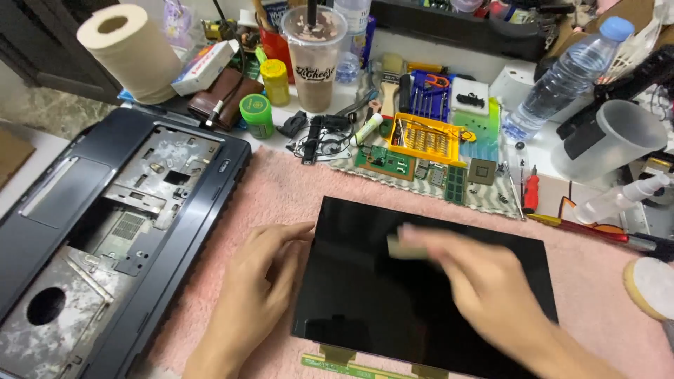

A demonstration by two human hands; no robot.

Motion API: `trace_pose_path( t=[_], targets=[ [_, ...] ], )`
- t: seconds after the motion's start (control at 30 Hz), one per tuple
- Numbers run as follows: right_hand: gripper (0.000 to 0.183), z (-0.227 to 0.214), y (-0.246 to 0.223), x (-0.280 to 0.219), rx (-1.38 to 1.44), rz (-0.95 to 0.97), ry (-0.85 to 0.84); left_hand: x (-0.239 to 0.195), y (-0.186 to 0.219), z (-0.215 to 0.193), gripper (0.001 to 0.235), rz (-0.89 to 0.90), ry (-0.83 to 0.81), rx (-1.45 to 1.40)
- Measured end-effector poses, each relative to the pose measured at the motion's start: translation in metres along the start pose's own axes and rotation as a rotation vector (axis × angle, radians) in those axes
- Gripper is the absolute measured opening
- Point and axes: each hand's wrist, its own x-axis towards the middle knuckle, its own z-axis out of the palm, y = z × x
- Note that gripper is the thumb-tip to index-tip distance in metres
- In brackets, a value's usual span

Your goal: The person cleans a detached laptop screen using a brush, a polishing pad, and a cloth. They wipe the screen surface repeatedly with each tool in sequence.

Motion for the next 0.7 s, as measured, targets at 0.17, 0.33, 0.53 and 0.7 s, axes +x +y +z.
trace_pose_path(
  t=[0.17,0.33,0.53,0.7],
  targets=[
    [0.053,0.045,0.029,0.047,-0.117,-0.230,-0.005,-0.001,-0.001,0.000,0.031,-0.024,0.057,-0.022],
    [0.057,0.058,-0.004,0.000,0.056,-0.177,-0.100,-0.001,-0.002,0.000,0.031,-0.047,0.063,-0.041],
    [0.048,0.046,-0.031,0.019,0.108,-0.116,-0.042,-0.001,0.001,-0.001,0.030,-0.076,0.112,-0.013],
    [0.046,0.076,0.006,0.079,-0.052,-0.251,0.067,-0.001,0.003,-0.004,0.036,-0.112,0.151,-0.016]
  ],
)
